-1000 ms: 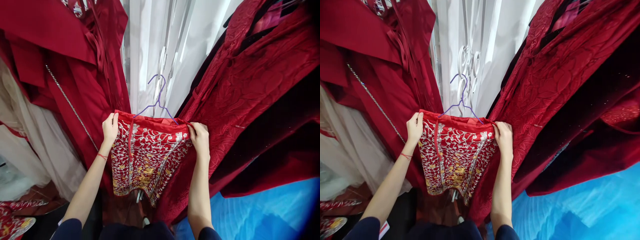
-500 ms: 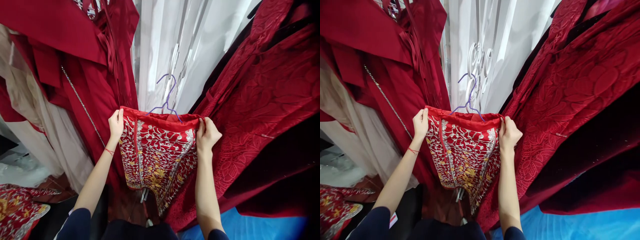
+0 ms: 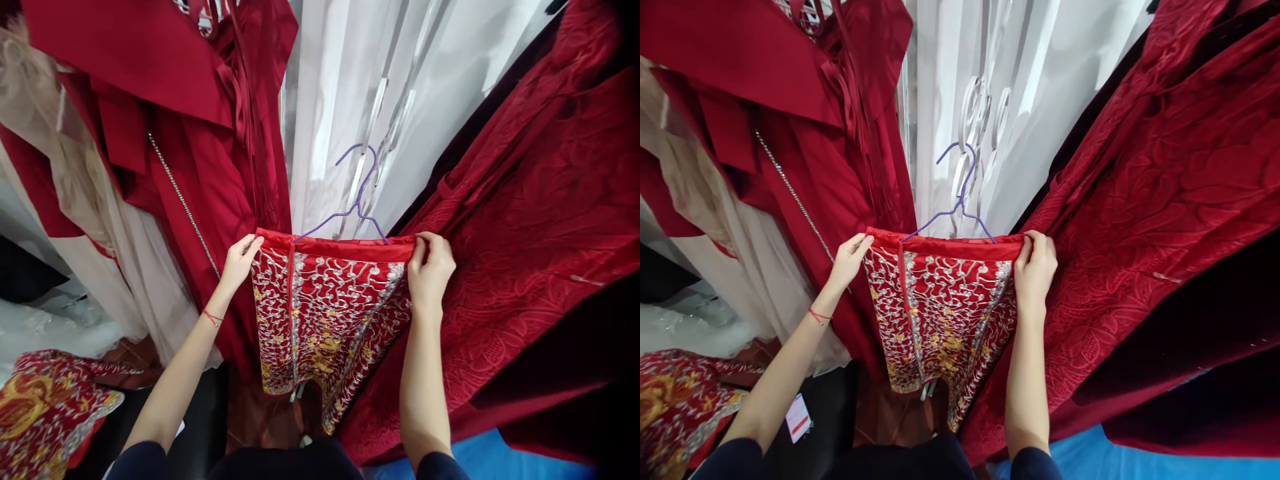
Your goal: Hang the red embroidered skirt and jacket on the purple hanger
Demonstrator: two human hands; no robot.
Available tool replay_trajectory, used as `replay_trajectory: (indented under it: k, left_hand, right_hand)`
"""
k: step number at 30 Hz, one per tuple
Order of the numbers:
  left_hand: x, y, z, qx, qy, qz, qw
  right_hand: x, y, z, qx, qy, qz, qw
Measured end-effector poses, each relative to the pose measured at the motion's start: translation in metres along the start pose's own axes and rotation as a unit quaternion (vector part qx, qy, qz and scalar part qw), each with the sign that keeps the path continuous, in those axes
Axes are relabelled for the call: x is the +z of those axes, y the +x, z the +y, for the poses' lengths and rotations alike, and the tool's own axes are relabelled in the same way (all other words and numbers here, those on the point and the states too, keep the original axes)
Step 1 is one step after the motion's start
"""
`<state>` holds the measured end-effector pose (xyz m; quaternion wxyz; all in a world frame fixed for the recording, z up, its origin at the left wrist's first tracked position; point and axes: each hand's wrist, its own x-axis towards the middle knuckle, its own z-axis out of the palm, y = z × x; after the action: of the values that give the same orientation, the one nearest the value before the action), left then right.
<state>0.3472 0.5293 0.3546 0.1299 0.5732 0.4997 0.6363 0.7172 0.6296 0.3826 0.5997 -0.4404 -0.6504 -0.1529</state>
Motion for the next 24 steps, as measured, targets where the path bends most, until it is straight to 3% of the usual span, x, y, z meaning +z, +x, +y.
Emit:
replay_trajectory:
  k: [2, 4, 6, 7, 9, 10, 13, 17, 20, 24]
  left_hand:
    - [0.001, -0.01, 0.001, 0.035, 0.07, 0.05, 0.996]
    - [0.006, -0.022, 0.004, 0.093, 0.184, 0.152, 0.967]
    - [0.017, -0.036, 0.008, 0.155, 0.283, 0.23, 0.918]
    - [0.023, -0.042, 0.009, 0.177, 0.311, 0.235, 0.904]
    - [0.038, -0.051, 0.011, 0.194, 0.319, 0.188, 0.909]
    - [0.044, -0.054, 0.011, 0.186, 0.305, 0.155, 0.921]
    - [0.054, -0.054, 0.014, 0.129, 0.248, 0.073, 0.957]
    - [0.051, -0.05, 0.023, 0.106, 0.22, -0.003, 0.97]
    - [0.048, -0.049, 0.029, 0.084, 0.163, -0.001, 0.983]
    - [0.05, -0.046, 0.034, 0.015, 0.012, -0.017, 1.0]
  right_hand:
    - [0.001, -0.013, -0.025, 0.005, -0.019, 0.093, 0.995]
    - [0.002, -0.028, -0.058, -0.013, -0.007, 0.148, 0.989]
    - [0.007, -0.047, -0.095, -0.075, 0.048, 0.118, 0.989]
    - [0.012, -0.058, -0.113, -0.109, 0.073, 0.061, 0.99]
    - [0.026, -0.078, -0.147, -0.116, 0.102, -0.073, 0.985]
    - [0.035, -0.087, -0.161, -0.079, 0.111, -0.126, 0.983]
    - [0.056, -0.098, -0.188, 0.036, 0.12, -0.206, 0.971]
    - [0.061, -0.084, -0.195, 0.111, 0.179, -0.238, 0.948]
    - [0.053, -0.074, -0.194, 0.113, 0.228, -0.237, 0.938]
    - [0.045, -0.076, -0.194, 0.09, 0.282, -0.234, 0.926]
